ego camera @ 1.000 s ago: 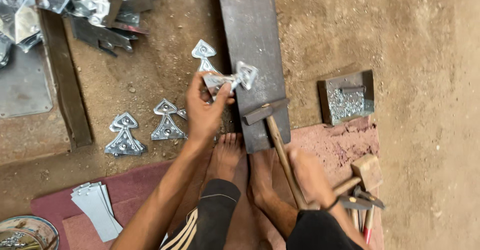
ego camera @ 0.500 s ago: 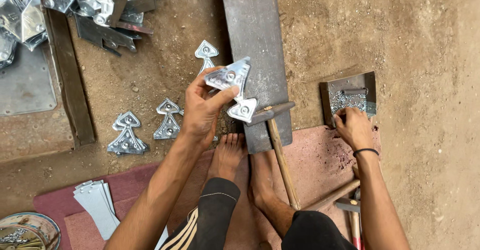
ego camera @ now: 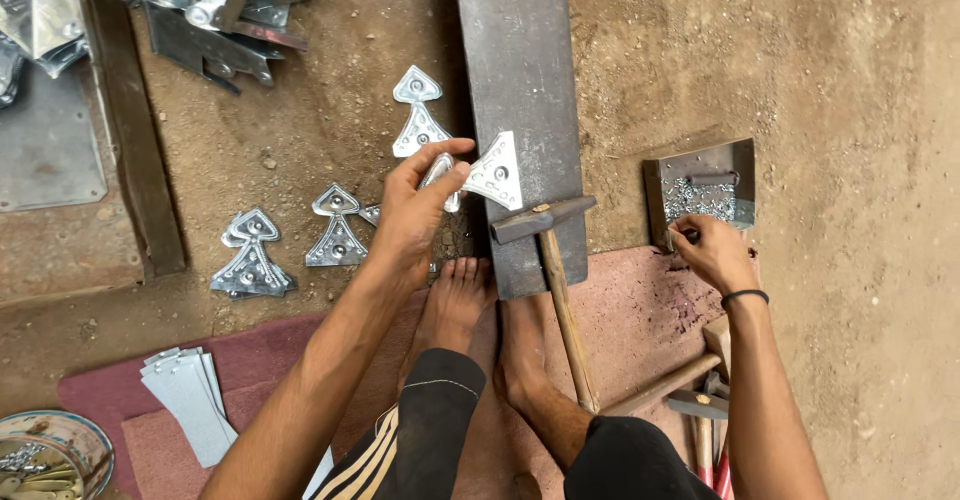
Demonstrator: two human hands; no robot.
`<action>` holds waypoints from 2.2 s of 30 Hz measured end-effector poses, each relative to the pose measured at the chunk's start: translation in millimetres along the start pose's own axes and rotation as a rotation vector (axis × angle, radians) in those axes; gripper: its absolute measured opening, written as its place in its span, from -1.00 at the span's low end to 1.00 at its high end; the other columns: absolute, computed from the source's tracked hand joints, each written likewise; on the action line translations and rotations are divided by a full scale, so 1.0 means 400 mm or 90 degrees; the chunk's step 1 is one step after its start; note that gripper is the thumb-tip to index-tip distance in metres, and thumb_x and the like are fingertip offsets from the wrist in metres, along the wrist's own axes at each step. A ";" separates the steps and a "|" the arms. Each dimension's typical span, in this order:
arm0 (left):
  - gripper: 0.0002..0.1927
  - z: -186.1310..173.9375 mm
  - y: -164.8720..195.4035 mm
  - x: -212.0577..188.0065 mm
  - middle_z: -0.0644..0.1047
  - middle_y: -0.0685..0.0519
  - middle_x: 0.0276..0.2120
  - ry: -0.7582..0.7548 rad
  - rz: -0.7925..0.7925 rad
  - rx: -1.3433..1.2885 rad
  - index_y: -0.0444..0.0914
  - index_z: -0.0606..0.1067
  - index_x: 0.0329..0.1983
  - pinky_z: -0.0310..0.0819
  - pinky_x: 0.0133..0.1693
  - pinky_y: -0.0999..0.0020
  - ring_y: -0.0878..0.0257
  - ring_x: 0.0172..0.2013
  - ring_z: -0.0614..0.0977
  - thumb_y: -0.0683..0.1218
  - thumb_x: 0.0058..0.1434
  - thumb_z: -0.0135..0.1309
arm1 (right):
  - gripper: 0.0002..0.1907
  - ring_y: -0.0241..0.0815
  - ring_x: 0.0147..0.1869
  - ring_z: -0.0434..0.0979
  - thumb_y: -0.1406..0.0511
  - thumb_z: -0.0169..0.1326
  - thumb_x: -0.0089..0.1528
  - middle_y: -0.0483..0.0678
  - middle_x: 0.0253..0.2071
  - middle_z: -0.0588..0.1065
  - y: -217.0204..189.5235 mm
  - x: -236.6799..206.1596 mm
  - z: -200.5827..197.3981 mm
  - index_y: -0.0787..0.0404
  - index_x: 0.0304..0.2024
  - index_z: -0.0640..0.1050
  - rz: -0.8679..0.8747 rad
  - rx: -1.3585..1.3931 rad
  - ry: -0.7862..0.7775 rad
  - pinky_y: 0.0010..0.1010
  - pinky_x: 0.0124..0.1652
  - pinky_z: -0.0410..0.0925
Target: The person sits on the ground and hammers small metal fasteners into shaped sheet-metal ornament pieces placed on a long steel beam, working one piece at a time. They pick each ornament, position it on the beam, hammer the fasteners in, and set the finished piece aside with completed pieces.
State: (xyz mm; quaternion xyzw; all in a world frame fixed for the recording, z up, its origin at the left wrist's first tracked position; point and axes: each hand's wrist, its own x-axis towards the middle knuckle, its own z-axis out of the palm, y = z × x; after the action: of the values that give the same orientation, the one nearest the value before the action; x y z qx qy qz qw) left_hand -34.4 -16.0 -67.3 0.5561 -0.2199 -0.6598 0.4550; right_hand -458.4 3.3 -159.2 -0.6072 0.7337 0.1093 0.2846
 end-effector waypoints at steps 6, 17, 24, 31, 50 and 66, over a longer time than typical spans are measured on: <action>-0.72 -0.039 -0.027 0.015 0.62 0.09 -0.19 0.097 0.036 0.013 -0.34 0.60 0.00 0.45 -0.14 0.49 0.41 -0.19 0.56 -0.15 0.25 0.21 | -0.63 0.03 -0.13 0.68 0.15 0.19 0.27 0.14 -0.08 0.64 -0.022 -0.011 0.015 0.27 -0.01 0.63 -0.037 0.073 0.089 -0.21 -0.08 0.49; -0.76 -0.063 -0.012 0.026 0.67 -0.02 -0.41 0.181 0.104 0.189 -0.43 0.63 -0.15 0.56 -0.49 0.51 0.36 -0.51 0.66 -0.15 0.20 0.28 | -0.75 -0.11 -0.31 0.66 0.19 0.19 0.40 0.14 -0.25 0.65 -0.042 -0.014 0.040 0.27 -0.07 0.66 -0.025 -0.026 0.199 -0.28 -0.24 0.52; -0.74 -0.038 -0.049 0.018 0.64 0.02 -0.28 0.094 0.145 0.010 -0.40 0.56 -0.06 0.67 -0.33 0.48 0.37 -0.35 0.67 -0.18 0.22 0.27 | -0.91 -0.20 -0.16 0.70 0.41 0.28 0.35 0.04 -0.18 0.64 -0.257 -0.083 -0.059 0.24 -0.12 0.61 -0.310 0.224 0.445 -0.39 -0.10 0.60; -0.83 -0.035 -0.047 0.039 0.64 -0.01 -0.34 0.096 0.101 -0.161 -0.37 0.57 -0.14 0.69 -0.21 0.41 0.30 -0.36 0.68 -0.19 0.26 0.26 | -0.86 -0.16 -0.18 0.71 0.41 0.29 0.29 0.02 -0.22 0.65 -0.547 -0.103 -0.100 0.21 -0.15 0.57 -0.434 0.208 0.282 -0.38 -0.20 0.53; -0.82 0.006 -0.103 0.051 0.67 -0.06 -0.36 0.082 0.169 0.069 -0.44 0.59 -0.22 0.74 -0.34 0.45 0.31 -0.40 0.72 -0.21 0.20 0.30 | -0.77 -0.19 -0.50 0.45 0.22 -0.01 0.36 -0.03 -0.49 0.47 -0.327 -0.477 0.188 0.27 -0.12 0.52 -0.047 0.321 0.230 -0.34 -0.46 0.35; -0.79 0.016 -0.101 0.024 0.67 -0.01 -0.50 0.138 0.217 0.220 -0.41 0.58 -0.26 0.69 -0.44 0.48 0.34 -0.50 0.73 -0.14 0.22 0.30 | -0.67 -0.31 -0.58 0.46 0.21 -0.30 0.48 -0.12 -0.56 0.43 -0.370 -0.444 0.102 0.23 -0.20 0.44 -0.197 0.336 0.310 -0.42 -0.55 0.31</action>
State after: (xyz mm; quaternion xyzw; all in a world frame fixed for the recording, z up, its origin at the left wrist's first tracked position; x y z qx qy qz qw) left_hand -54.6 -5.8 -102.7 0.6477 -0.3701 -0.4628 0.4789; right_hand -287.8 135.8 -67.0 -0.6248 0.6826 -0.2744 0.2616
